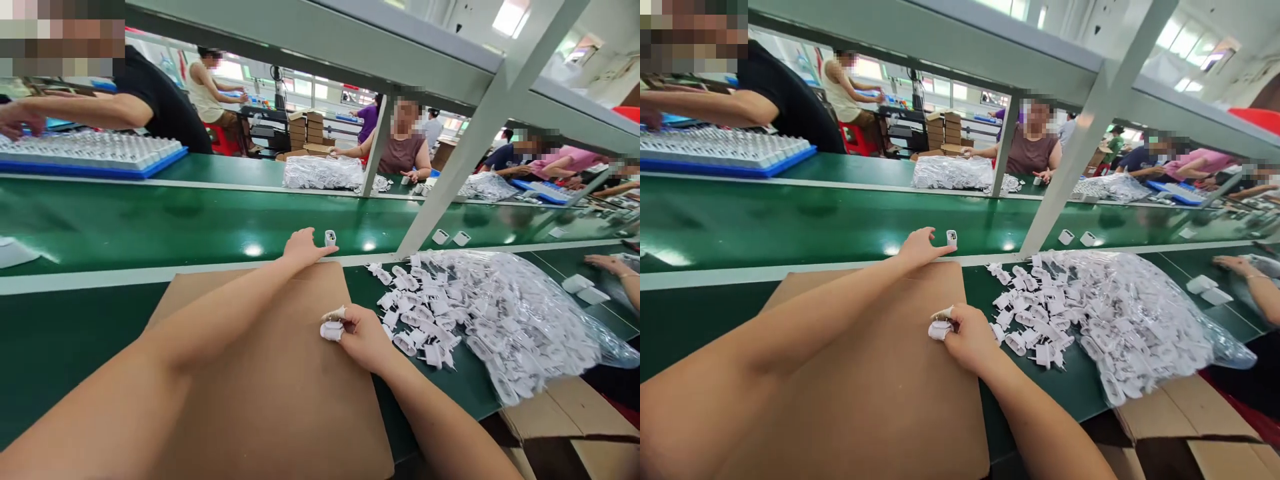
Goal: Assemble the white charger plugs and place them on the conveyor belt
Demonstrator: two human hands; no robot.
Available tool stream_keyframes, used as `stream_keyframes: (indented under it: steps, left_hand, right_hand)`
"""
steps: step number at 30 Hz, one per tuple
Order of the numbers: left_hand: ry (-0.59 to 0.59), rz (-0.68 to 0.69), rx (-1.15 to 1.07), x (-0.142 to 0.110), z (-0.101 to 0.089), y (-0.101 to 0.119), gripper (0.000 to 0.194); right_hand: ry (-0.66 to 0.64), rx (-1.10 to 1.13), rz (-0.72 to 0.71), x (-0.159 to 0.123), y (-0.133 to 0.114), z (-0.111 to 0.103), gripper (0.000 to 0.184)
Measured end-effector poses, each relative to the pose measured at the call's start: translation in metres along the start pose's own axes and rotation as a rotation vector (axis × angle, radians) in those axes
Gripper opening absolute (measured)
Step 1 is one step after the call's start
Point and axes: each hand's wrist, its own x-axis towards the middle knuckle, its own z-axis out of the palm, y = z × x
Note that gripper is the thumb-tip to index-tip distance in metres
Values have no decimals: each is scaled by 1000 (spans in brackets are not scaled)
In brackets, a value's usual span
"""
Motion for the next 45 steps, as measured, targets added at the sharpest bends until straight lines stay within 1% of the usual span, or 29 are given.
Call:
stream_keyframes:
  steps: [1, 2, 4, 5, 6, 7, 9, 12, 14, 17, 20, 22, 24, 26, 27, 30, 31, 34, 37, 40, 45]
  left_hand:
    - [-5, -73, -26, 7, 5, 10, 95]
    - [-3, -123, -51, 13, 9, 18, 89]
    - [9, -165, -102, 21, 16, 27, 62]
    - [11, -159, -130, 23, 18, 29, 47]
    - [10, -140, -156, 22, 18, 28, 37]
    - [6, -114, -175, 19, 17, 26, 31]
    - [-4, -50, -210, 4, 9, 18, 31]
    - [-63, 136, -289, -37, -14, 0, 36]
    - [-120, 271, -338, -74, -30, -11, 40]
    - [-177, 429, -370, -129, -44, -24, 39]
    - [-241, 559, -383, -169, -46, -29, 31]
    - [-269, 575, -416, -183, -42, -30, 29]
    - [-256, 517, -490, -188, -36, -31, 37]
    - [-246, 446, -561, -189, -30, -32, 49]
    - [-247, 425, -586, -189, -28, -33, 49]
    - [-260, 435, -616, -187, -24, -34, 28]
    - [-260, 444, -624, -186, -24, -34, 24]
    - [-267, 461, -643, -185, -25, -34, 23]
    - [-268, 453, -637, -184, -27, -34, 23]
    - [-274, 443, -614, -183, -28, -33, 23]
    - [-284, 422, -619, -183, -29, -32, 21]
  right_hand:
    - [46, 89, 29, 2, -1, 0, 21]
    - [92, 192, 66, 4, -2, -2, 27]
    - [160, 406, 140, 8, -8, -7, 38]
    - [177, 503, 170, 10, -11, -11, 42]
    - [186, 587, 193, 11, -15, -15, 45]
    - [186, 655, 214, 11, -17, -18, 47]
    - [160, 749, 253, 12, -21, -25, 49]
    - [101, 783, 289, 11, -21, -29, 46]
    - [85, 739, 267, 9, -21, -28, 44]
    - [147, 596, 158, 5, -22, -21, 42]
    - [266, 342, -5, 1, -24, -11, 35]
    - [291, 113, -125, -1, -25, -6, 28]
    - [260, -89, -238, -3, -24, -2, 24]
    - [216, -238, -330, -4, -23, 1, 26]
    - [202, -299, -368, -5, -22, 2, 27]
    - [166, -477, -456, -5, -21, 5, 34]
    - [155, -534, -477, -5, -21, 6, 36]
    - [124, -672, -522, -1, -20, 9, 36]
    - [81, -713, -559, 3, -21, 9, 36]
    - [45, -698, -570, 7, -25, 8, 36]
    - [112, -676, -562, 5, -28, 9, 37]
